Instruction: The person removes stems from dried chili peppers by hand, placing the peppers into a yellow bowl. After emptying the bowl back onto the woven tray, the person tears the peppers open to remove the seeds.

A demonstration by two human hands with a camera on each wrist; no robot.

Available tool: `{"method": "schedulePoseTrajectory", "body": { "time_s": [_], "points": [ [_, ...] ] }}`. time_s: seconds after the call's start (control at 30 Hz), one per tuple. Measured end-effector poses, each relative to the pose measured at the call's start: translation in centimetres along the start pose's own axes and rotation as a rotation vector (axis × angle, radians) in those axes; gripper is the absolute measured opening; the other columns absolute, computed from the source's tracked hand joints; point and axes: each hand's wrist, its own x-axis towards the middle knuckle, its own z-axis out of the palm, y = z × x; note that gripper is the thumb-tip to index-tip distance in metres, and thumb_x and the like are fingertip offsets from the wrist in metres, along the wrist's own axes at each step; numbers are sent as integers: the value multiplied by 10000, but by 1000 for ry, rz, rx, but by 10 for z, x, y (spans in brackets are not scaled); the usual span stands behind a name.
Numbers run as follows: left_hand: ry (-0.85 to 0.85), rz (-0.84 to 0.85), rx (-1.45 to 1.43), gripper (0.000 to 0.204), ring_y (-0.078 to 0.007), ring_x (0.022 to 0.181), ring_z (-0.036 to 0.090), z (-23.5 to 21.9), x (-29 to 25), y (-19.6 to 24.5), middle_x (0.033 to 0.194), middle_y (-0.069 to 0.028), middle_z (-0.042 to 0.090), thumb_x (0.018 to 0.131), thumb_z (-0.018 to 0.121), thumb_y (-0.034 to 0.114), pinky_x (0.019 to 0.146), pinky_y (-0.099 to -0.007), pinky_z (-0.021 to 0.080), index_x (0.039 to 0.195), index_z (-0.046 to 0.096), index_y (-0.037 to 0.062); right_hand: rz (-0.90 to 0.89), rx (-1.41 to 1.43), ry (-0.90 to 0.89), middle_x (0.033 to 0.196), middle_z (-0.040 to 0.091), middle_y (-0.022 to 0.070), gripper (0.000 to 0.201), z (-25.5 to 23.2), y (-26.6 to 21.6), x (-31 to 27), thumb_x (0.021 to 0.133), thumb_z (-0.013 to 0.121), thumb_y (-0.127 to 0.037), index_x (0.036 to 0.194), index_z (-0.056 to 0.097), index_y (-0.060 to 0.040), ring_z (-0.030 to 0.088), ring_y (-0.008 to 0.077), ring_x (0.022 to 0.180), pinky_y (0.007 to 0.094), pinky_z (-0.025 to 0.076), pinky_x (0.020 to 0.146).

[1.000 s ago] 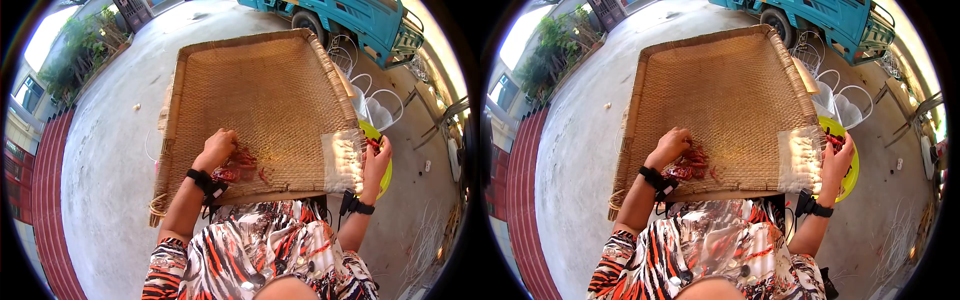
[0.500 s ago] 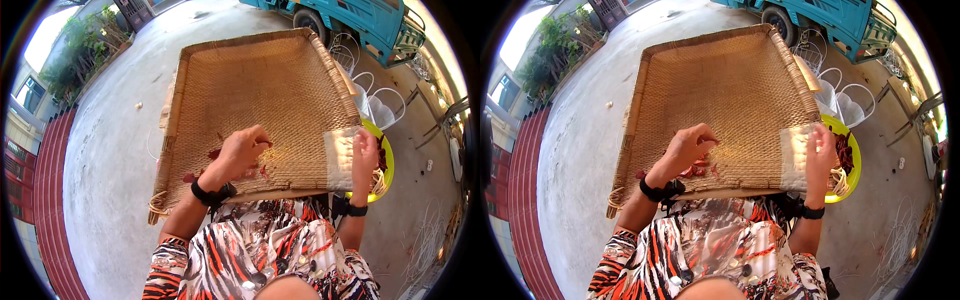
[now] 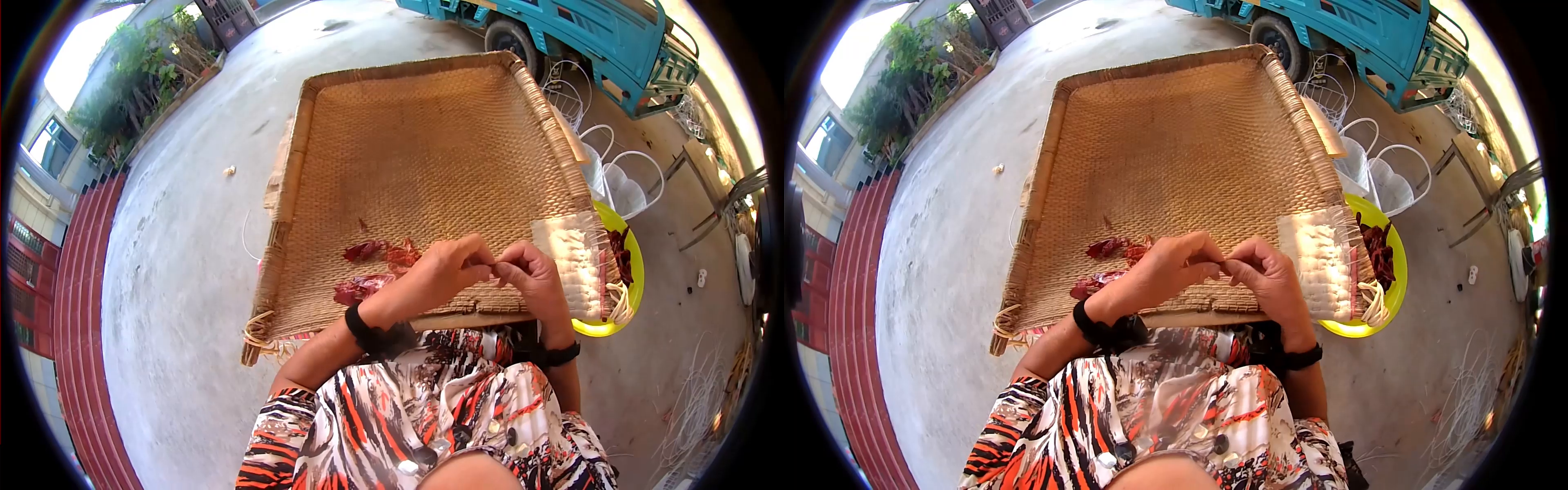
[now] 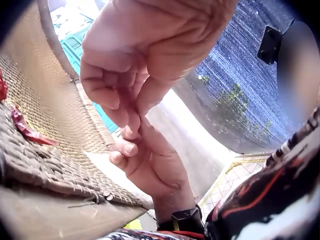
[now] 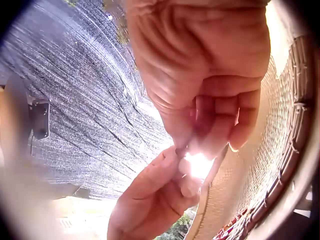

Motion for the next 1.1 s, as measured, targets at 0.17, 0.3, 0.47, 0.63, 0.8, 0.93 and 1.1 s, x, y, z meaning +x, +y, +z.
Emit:
{"method": "schedulePoseTrajectory", "body": {
  "time_s": [0.17, 0.3, 0.47, 0.63, 0.8, 0.93, 1.1],
  "points": [
    [103, -192, 279, 206, -192, 828, 658, -46, -16, 2, 888, -104, 684, 902, 656, 121, 719, -330, 518, 1075, 619, 14, -142, -98, 352, 796, 569, -18, 67, -35, -1, 2, 970, 627, -98, 952, 596, -42, 553, 56, 719, 205, 470, 681],
    [248, -348, 736, 268, -305, 973, 634, -90, -38, -35, 1028, -141, 646, 841, 682, 173, 830, -413, 502, 1063, 633, 31, -255, -465, 784, 823, 617, -4, 128, -99, 3, -9, 971, 627, -143, 979, 606, -18, 543, 60, 722, 222, 458, 671],
    [231, -484, 751, 314, -324, 985, 628, -113, -53, -80, 1031, -158, 642, 803, 731, 197, 840, -418, 501, 1067, 650, 50, -132, -597, 1067, 1059, 637, 77, 270, -115, -3, -16, 965, 631, -166, 1184, 583, -16, 582, 112, 822, 270, 512, 736],
    [48, -534, 714, 297, -327, 913, 658, -114, -52, -85, 943, -164, 678, 794, 740, 192, 802, -414, 517, 1022, 660, 19, -170, -774, 883, 1103, 651, 105, 257, -108, 5, -9, 950, 626, -139, 1170, 592, -11, 624, 197, 918, 331, 508, 845],
    [188, -425, 572, 285, -303, 874, 682, -102, -44, -64, 927, -168, 704, 808, 722, 174, 758, -385, 526, 1016, 648, -7, -163, -595, 533, 956, 661, 38, 176, -52, 6, 4, 948, 624, -101, 1101, 619, -13, 610, 112, 825, 260, 501, 776],
    [174, -228, 368, 260, -252, 824, 692, -79, -34, -23, 900, -159, 713, 831, 703, 161, 723, -347, 526, 1014, 637, -12, -47, -322, 182, 952, 651, 20, 270, -5, -1, 4, 936, 677, -125, 1176, 604, -26, 582, 81, 830, 240, 499, 762],
    [-104, -248, 227, 268, -251, 762, 680, -42, -14, 11, 839, -148, 699, 864, 663, 181, 668, -378, 513, 1069, 629, 12, -51, -279, -69, 969, 662, 53, 322, 19, -6, 3, 940, 691, -158, 1208, 580, -18, 614, 100, 889, 246, 510, 774]
  ]
}}
